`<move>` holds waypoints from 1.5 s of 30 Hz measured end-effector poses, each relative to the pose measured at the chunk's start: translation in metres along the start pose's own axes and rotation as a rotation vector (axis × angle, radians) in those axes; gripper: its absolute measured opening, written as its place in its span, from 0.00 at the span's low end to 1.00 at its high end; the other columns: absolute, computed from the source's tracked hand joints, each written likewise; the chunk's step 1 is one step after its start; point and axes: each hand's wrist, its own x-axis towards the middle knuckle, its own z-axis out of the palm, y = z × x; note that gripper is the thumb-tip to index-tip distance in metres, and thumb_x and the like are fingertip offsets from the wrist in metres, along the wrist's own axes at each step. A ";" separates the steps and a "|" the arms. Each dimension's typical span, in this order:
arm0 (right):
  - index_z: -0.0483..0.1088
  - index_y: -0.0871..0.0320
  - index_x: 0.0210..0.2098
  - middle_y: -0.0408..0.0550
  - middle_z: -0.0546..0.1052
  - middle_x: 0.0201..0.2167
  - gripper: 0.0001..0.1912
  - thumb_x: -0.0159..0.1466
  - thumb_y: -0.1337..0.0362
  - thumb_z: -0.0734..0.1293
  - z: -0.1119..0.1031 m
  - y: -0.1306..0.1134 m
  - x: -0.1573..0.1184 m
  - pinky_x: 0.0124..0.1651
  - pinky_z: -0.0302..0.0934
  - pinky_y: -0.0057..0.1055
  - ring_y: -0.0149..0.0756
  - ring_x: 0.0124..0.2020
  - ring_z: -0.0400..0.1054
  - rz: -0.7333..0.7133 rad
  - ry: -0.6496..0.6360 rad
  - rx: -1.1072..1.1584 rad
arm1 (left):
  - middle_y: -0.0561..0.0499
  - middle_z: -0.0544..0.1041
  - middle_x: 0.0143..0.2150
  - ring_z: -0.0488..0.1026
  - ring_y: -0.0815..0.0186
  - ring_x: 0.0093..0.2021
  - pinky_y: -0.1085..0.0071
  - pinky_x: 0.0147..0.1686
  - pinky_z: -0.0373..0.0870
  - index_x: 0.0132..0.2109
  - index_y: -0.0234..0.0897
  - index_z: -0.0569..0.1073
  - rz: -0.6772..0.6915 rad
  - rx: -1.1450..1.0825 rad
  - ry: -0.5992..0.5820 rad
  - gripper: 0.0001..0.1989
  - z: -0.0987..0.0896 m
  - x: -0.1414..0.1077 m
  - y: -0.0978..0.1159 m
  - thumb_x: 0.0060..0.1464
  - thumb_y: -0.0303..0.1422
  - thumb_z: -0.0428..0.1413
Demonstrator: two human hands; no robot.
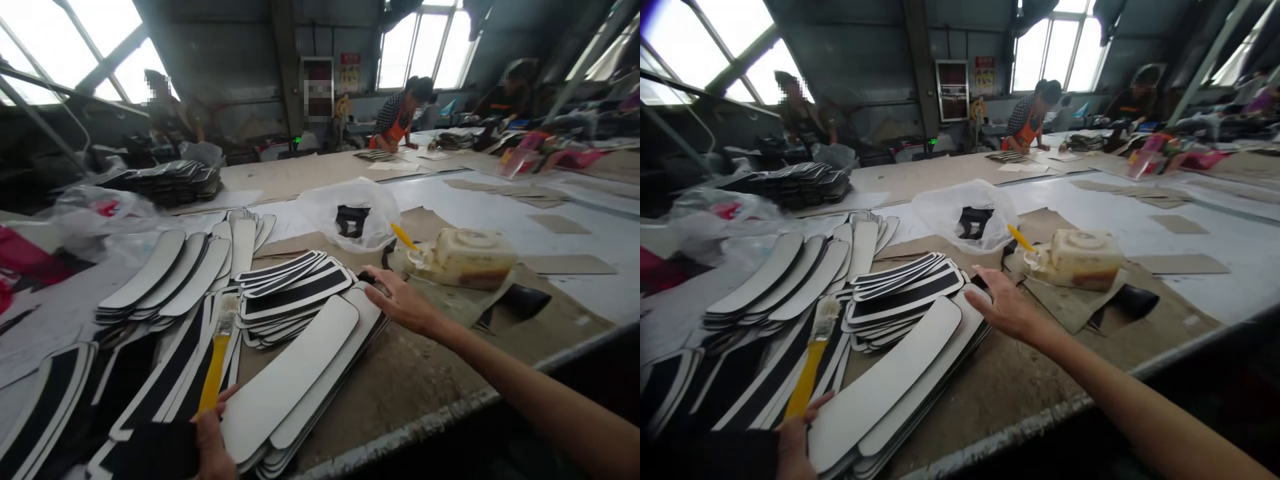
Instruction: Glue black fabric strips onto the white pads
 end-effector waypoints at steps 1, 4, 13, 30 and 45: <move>0.62 0.58 0.57 0.56 0.67 0.55 0.29 0.61 0.49 0.60 0.005 0.004 0.003 0.59 0.51 0.44 0.46 0.56 0.60 0.065 -0.018 0.063 | 0.48 0.78 0.38 0.73 0.58 0.40 0.64 0.44 0.70 0.32 0.36 0.75 -0.001 -0.011 0.019 0.19 0.001 -0.003 0.005 0.44 0.49 0.58; 0.68 0.59 0.51 0.55 0.72 0.51 0.26 0.61 0.49 0.58 0.022 0.009 0.004 0.55 0.56 0.43 0.47 0.52 0.64 0.172 -0.049 0.163 | 0.47 0.78 0.41 0.72 0.56 0.43 0.62 0.47 0.67 0.33 0.36 0.77 -0.058 0.094 -0.003 0.23 0.001 -0.008 0.015 0.43 0.53 0.56; 0.64 0.59 0.52 0.52 0.72 0.49 0.27 0.62 0.47 0.56 0.062 -0.008 -0.058 0.51 0.58 0.38 0.44 0.48 0.65 0.426 0.064 0.383 | 0.47 0.78 0.42 0.72 0.58 0.44 0.67 0.44 0.67 0.34 0.37 0.75 0.026 0.044 -0.172 0.17 -0.003 0.000 -0.005 0.50 0.48 0.55; 0.68 0.60 0.49 0.52 0.75 0.45 0.30 0.55 0.46 0.67 0.059 -0.001 -0.047 0.47 0.62 0.40 0.49 0.46 0.68 0.512 -0.134 0.550 | 0.47 0.78 0.43 0.73 0.58 0.45 0.67 0.45 0.68 0.34 0.37 0.73 0.001 -0.049 -0.198 0.15 -0.005 0.013 -0.019 0.52 0.46 0.55; 0.68 0.57 0.48 0.46 0.75 0.32 0.24 0.53 0.55 0.67 0.068 0.012 -0.072 0.28 0.62 0.30 0.38 0.29 0.68 0.668 0.061 0.946 | 0.48 0.77 0.40 0.72 0.57 0.46 0.64 0.49 0.67 0.32 0.37 0.71 0.030 -0.106 -0.300 0.13 0.003 0.015 -0.014 0.52 0.43 0.56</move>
